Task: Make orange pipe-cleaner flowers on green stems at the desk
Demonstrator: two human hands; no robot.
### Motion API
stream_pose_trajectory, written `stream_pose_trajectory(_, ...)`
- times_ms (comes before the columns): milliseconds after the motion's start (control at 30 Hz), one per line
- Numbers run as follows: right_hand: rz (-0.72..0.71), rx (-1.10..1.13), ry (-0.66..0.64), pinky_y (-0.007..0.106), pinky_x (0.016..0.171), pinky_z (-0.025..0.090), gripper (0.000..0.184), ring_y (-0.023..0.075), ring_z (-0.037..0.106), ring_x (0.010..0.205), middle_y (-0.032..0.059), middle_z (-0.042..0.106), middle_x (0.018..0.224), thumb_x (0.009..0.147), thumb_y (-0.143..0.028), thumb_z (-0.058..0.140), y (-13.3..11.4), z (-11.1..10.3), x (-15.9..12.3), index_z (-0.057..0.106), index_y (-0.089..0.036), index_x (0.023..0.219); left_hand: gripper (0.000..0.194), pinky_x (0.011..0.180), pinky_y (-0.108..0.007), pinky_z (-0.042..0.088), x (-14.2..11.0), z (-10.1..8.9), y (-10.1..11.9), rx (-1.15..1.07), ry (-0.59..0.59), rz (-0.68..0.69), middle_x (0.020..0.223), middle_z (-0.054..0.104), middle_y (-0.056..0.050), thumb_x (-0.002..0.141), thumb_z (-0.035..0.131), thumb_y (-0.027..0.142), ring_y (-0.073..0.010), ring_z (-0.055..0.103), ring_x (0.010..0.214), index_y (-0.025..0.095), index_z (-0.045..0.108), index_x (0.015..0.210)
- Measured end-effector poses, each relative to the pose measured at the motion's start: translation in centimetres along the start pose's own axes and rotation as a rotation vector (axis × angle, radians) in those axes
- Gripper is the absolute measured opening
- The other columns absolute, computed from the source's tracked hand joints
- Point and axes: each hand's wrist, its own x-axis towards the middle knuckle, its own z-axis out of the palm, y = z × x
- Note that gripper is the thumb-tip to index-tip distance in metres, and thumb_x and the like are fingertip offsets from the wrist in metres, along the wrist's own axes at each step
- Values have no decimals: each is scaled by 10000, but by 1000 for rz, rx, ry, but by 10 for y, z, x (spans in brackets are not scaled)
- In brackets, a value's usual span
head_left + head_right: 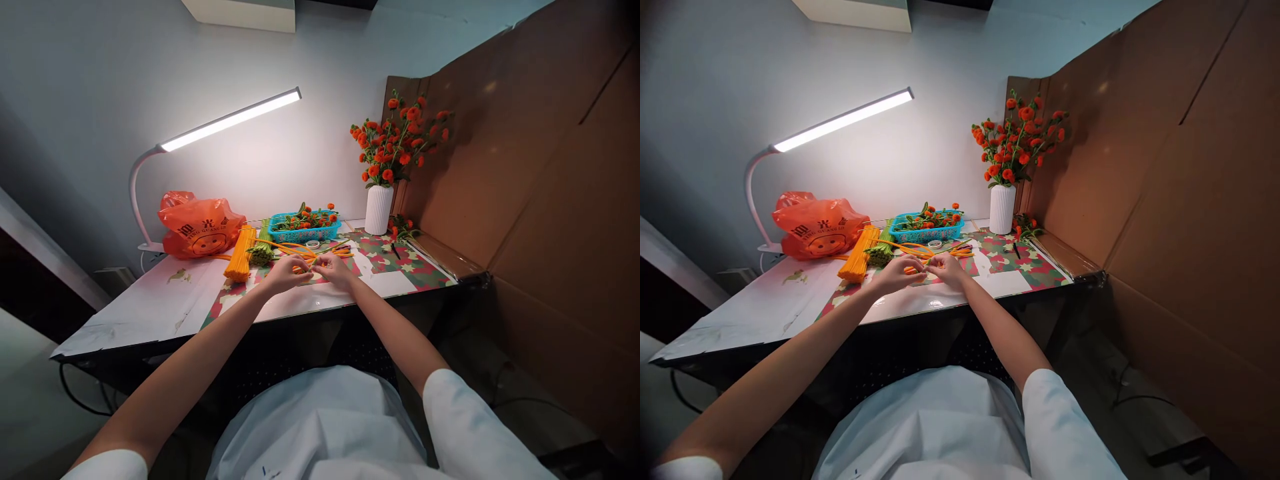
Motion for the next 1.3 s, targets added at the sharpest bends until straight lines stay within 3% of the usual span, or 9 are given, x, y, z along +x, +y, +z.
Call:
stream_pose_trajectory(133, -20, -101, 66, 342, 846, 349, 152, 208, 525, 896, 31, 649, 766, 768, -327, 690, -7, -5, -3, 689, -191, 701, 170, 807, -325, 446, 0, 5, 4, 96, 102, 39, 842, 675, -56, 728, 653, 346, -196, 605, 811, 201, 705, 658)
stream_pose_trajectory(333, -161, 9, -58, 318, 801, 374, 278, 187, 518, 832, 36, 650, 715, 785, -443, 673, -10, -20, -8, 697, -183, 692, 253, 737, -310, 451, -2, 6, -3, -307, -169, -78, 868, 641, -60, 711, 654, 417, -194, 587, 827, 170, 705, 690)
stream_pose_trajectory(433, -145, 80, -80, 295, 764, 391, 331, 174, 531, 806, 31, 639, 716, 773, -489, 665, -12, -22, -7, 680, -171, 682, 310, 701, -306, 448, -1, 2, -5, -488, -320, -175, 841, 654, -69, 717, 648, 451, -189, 589, 798, 150, 707, 754)
stream_pose_trajectory(500, -98, 107, -70, 283, 738, 400, 349, 165, 544, 782, 27, 629, 724, 761, -500, 666, -14, -20, -6, 661, -163, 672, 340, 715, -318, 452, 0, -1, -4, -482, -337, -186, 824, 671, -81, 728, 642, 471, -201, 601, 806, 143, 717, 782)
stream_pose_trajectory(733, 43, 59, -12, 256, 629, 387, 334, 138, 535, 649, 9, 597, 640, 746, -469, 667, -13, -5, 0, 644, -149, 653, 163, 872, -375, 414, -2, 3, 14, 148, 169, 3, 903, 706, -75, 725, 692, 339, -232, 627, 869, 201, 722, 644)
stream_pose_trajectory(900, 44, -64, 69, 296, 730, 395, 309, 178, 562, 761, 28, 642, 660, 752, -459, 682, -15, -2, 3, 683, -162, 665, 191, 979, -429, 333, -5, 13, 19, 308, 186, 45, 915, 705, -57, 794, 594, 246, -231, 623, 896, 210, 698, 638)
stream_pose_trajectory(1067, -99, -99, -27, 358, 830, 383, 293, 232, 535, 918, 56, 665, 709, 734, -468, 717, -27, -22, 1, 699, -188, 652, 251, 822, -344, 433, -5, 7, 6, -156, -60, -28, 898, 673, -81, 789, 599, 394, -219, 596, 878, 172, 701, 731)
stream_pose_trajectory(1200, -182, 140, -192, 321, 761, 432, 359, 192, 562, 834, 52, 660, 768, 754, -533, 670, -32, -34, -1, 712, -178, 725, 397, 772, -330, 447, -7, 1, -1, -657, -349, -144, 887, 663, -105, 732, 662, 508, -197, 594, 818, 127, 709, 832)
stream_pose_trajectory(1300, -147, 194, -223, 289, 697, 437, 361, 162, 567, 762, 38, 644, 773, 741, -530, 677, -32, -35, 1, 711, -172, 776, 431, 781, -333, 453, -8, 0, -1, -775, -406, -212, 906, 677, -126, 688, 709, 519, -197, 607, 814, 125, 720, 862)
